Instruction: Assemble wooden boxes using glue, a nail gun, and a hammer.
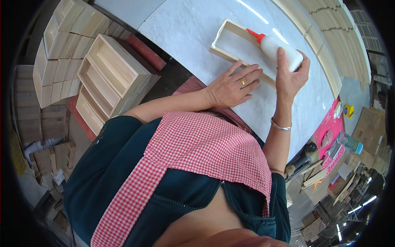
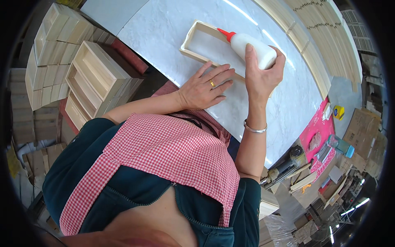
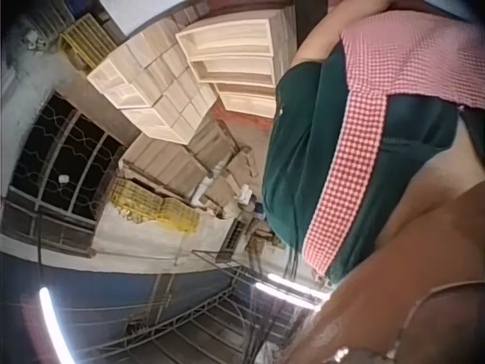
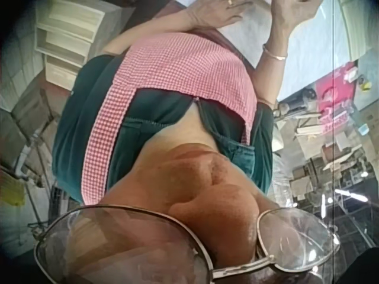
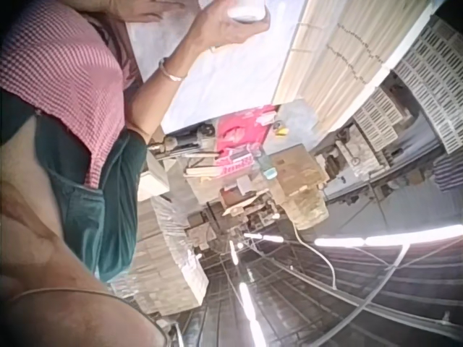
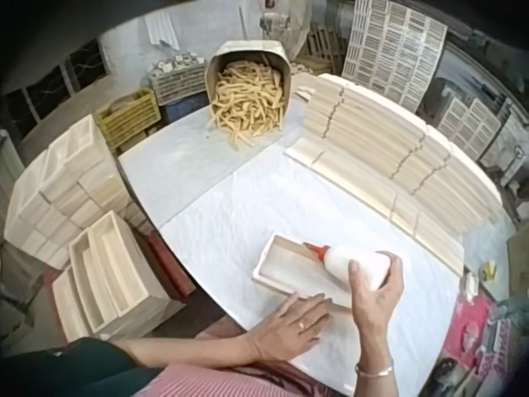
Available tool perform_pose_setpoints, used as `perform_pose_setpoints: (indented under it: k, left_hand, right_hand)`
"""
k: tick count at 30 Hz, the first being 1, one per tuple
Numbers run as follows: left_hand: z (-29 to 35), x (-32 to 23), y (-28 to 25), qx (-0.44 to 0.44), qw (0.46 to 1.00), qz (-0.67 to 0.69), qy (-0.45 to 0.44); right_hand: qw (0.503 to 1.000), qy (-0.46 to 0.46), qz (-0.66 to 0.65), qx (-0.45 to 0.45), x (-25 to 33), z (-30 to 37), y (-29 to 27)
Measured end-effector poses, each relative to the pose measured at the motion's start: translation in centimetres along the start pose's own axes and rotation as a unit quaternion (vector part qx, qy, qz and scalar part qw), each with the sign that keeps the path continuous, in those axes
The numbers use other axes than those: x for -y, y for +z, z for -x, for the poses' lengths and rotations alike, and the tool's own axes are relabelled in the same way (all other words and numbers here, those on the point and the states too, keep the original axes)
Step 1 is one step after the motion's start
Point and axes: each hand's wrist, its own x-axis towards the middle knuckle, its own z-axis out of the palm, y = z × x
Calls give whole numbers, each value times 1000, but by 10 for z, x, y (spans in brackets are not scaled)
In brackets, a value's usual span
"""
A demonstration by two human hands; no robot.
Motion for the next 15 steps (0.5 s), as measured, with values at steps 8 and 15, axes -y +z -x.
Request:
perform_pose_setpoints:
  k: [8,15]
  left_hand:
    - [-1,-1,-3,13,1000,1,7]
    - [-1,-3,-3,16,1000,-11,5]
  right_hand:
    - [995,-23,60,-76,-28,5,-50]
    - [989,14,88,-116,-58,5,-95]
